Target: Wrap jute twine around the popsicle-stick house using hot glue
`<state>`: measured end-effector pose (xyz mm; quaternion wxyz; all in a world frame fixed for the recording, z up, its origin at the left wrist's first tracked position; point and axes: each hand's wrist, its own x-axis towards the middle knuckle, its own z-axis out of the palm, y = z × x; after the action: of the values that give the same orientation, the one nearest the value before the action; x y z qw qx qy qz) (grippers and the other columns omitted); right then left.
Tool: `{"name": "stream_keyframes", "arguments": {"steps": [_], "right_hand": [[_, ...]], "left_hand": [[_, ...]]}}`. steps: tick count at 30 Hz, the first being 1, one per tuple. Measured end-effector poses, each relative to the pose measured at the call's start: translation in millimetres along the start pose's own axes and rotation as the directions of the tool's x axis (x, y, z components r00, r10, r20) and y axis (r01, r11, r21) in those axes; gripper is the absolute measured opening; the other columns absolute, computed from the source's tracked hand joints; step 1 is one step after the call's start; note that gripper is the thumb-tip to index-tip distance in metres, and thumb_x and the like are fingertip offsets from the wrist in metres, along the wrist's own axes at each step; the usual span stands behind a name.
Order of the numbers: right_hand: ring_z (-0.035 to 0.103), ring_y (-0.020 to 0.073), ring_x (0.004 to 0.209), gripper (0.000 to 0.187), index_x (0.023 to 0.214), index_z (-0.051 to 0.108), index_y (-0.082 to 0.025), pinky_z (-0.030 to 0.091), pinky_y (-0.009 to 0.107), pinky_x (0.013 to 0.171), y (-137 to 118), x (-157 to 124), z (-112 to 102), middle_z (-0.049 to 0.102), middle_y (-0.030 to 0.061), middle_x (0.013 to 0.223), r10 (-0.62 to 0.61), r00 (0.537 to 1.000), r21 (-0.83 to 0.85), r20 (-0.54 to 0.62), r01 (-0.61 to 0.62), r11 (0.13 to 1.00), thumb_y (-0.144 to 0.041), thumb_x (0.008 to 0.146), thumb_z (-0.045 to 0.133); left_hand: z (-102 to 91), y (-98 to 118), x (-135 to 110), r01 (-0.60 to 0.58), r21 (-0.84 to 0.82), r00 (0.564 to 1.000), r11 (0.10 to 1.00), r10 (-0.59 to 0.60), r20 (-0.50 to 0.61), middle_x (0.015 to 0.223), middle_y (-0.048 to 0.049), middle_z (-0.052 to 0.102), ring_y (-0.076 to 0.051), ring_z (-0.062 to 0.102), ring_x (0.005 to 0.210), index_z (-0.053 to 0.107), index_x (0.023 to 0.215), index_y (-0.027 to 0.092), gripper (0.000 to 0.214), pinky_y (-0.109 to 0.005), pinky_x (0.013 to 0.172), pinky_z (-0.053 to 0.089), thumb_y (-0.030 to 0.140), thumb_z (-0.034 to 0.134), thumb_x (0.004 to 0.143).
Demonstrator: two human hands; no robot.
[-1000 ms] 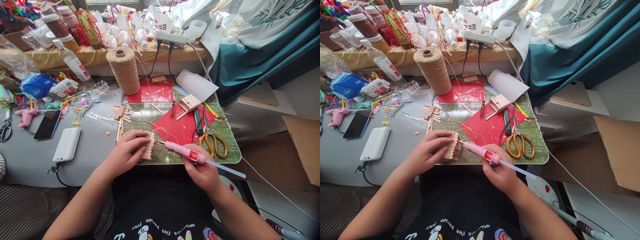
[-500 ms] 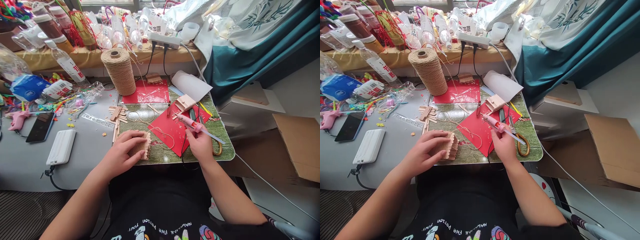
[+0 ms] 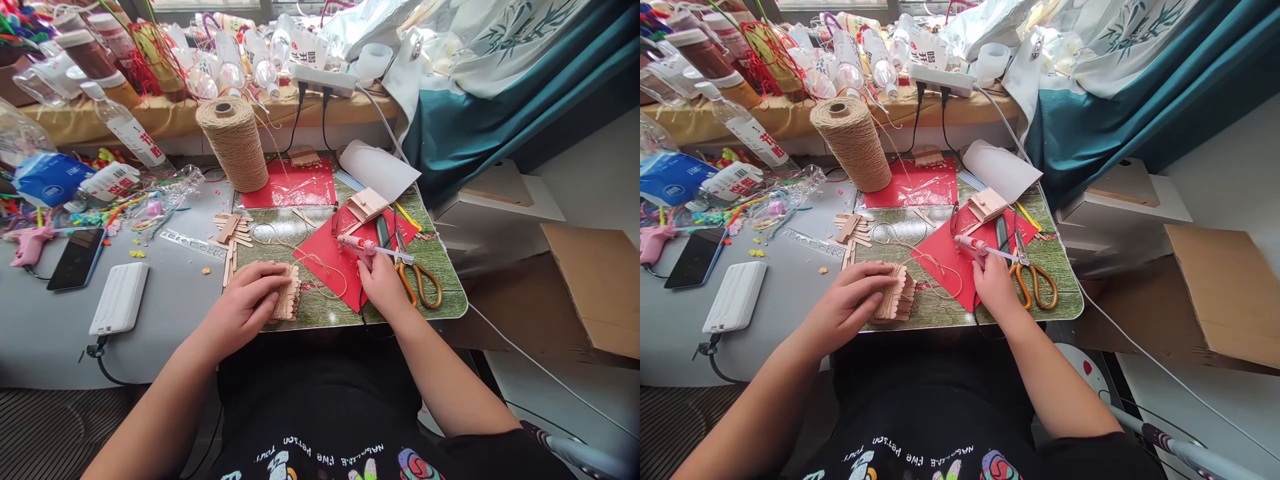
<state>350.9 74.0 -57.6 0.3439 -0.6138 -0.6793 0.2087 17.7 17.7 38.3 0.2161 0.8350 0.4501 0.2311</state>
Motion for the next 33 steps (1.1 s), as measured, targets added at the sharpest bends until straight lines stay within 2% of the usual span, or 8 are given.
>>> {"name": "stream_keyframes", "arguments": {"steps": [4, 10, 13, 16, 18, 22, 26, 33], "right_hand": [[0.064, 0.039, 0.119, 0.033, 0.128, 0.064, -0.018, 0.053, 0.06, 0.105, -4, 0, -2, 0.07, 0.0188, 0.121, -0.016, 1.0, -0.009, 0.009, 0.016, 1.0, -0.031, 0.099, 0.057], [0.061, 0.0358, 0.128, 0.047, 0.141, 0.059, -0.02, 0.05, 0.057, 0.111, -8, -13, -14, 0.066, 0.0168, 0.135, -0.049, 0.998, 0.006, -0.027, 0.05, 0.999, -0.034, 0.096, 0.066], [0.061, 0.0349, 0.124, 0.043, 0.135, 0.06, -0.021, 0.051, 0.057, 0.107, -10, -28, -17, 0.064, 0.016, 0.13, -0.067, 0.98, -0.036, -0.187, 0.061, 0.997, -0.033, 0.095, 0.068], [0.061, 0.0341, 0.116, 0.029, 0.121, 0.062, -0.022, 0.05, 0.058, 0.104, -22, -50, -15, 0.064, 0.0128, 0.116, -0.204, 0.904, -0.11, -0.376, 0.175, 0.978, -0.027, 0.093, 0.07], [0.063, 0.0324, 0.11, 0.029, 0.119, 0.062, -0.024, 0.051, 0.056, 0.1, -37, -64, -11, 0.065, 0.0107, 0.111, -0.346, 0.877, -0.118, -0.333, 0.325, 0.938, -0.021, 0.091, 0.071], [0.067, 0.0299, 0.108, 0.046, 0.136, 0.061, -0.026, 0.055, 0.05, 0.095, -79, -83, -3, 0.07, 0.0109, 0.117, -0.551, 0.832, 0.109, -0.065, 0.555, 0.825, -0.016, 0.092, 0.07], [0.067, 0.0294, 0.113, 0.052, 0.145, 0.058, -0.028, 0.056, 0.05, 0.099, -106, -81, 9, 0.073, 0.0103, 0.124, -0.627, 0.779, 0.235, -0.018, 0.613, 0.754, -0.018, 0.096, 0.069], [0.066, 0.0291, 0.113, 0.042, 0.141, 0.061, -0.025, 0.055, 0.049, 0.097, -114, -75, 24, 0.073, 0.0109, 0.124, -0.612, 0.79, 0.23, 0.02, 0.592, 0.772, -0.023, 0.1, 0.069]], "left_hand": [[0.6, 1, 0, 0.0, 0.004, 1.0, 1.0, 0.0, -0.016, 0.149, -0.0052, 0.06, -0.027, 0.054, 0.141, 0.067, 0.136, 0.032, 0.036, -0.048, 0.12, 0.045, 0.023, 0.053, 0.104], [-0.2, 0, 0, -0.006, 0.005, 1.0, 1.0, 0.006, -0.008, 0.148, -0.005, 0.06, -0.027, 0.054, 0.141, 0.066, 0.138, 0.032, 0.037, -0.047, 0.12, 0.045, 0.022, 0.054, 0.104], [-0.2, -1, 0, -0.007, 0.003, 1.0, 1.0, 0.007, -0.014, 0.147, -0.005, 0.06, -0.026, 0.054, 0.14, 0.065, 0.138, 0.032, 0.037, -0.047, 0.12, 0.045, 0.021, 0.054, 0.104], [0.5, -1, 0, -0.004, -0.006, 1.0, 1.0, 0.004, -0.02, 0.146, -0.0049, 0.061, -0.026, 0.054, 0.14, 0.066, 0.137, 0.032, 0.038, -0.048, 0.12, 0.046, 0.02, 0.054, 0.103], [1.0, 0, 0, -0.006, -0.009, 1.0, 1.0, 0.006, -0.024, 0.146, -0.0048, 0.061, -0.026, 0.055, 0.14, 0.066, 0.136, 0.032, 0.037, -0.048, 0.12, 0.046, 0.02, 0.055, 0.103], [0.9, 2, 1, -0.008, 0.001, 0.999, 1.0, 0.008, -0.039, 0.147, -0.0053, 0.061, -0.026, 0.056, 0.139, 0.066, 0.135, 0.031, 0.036, -0.048, 0.119, 0.045, 0.02, 0.056, 0.102], [0.3, 5, 2, -0.004, 0.006, 0.999, 1.0, 0.005, -0.051, 0.147, -0.0059, 0.061, -0.027, 0.056, 0.138, 0.067, 0.134, 0.031, 0.036, -0.047, 0.119, 0.046, 0.02, 0.058, 0.101], [2.2, 6, 1, 0.012, 0.002, 0.998, 1.0, -0.012, -0.064, 0.146, -0.006, 0.062, -0.027, 0.058, 0.137, 0.069, 0.131, 0.031, 0.035, -0.047, 0.117, 0.048, 0.02, 0.059, 0.099]]}}
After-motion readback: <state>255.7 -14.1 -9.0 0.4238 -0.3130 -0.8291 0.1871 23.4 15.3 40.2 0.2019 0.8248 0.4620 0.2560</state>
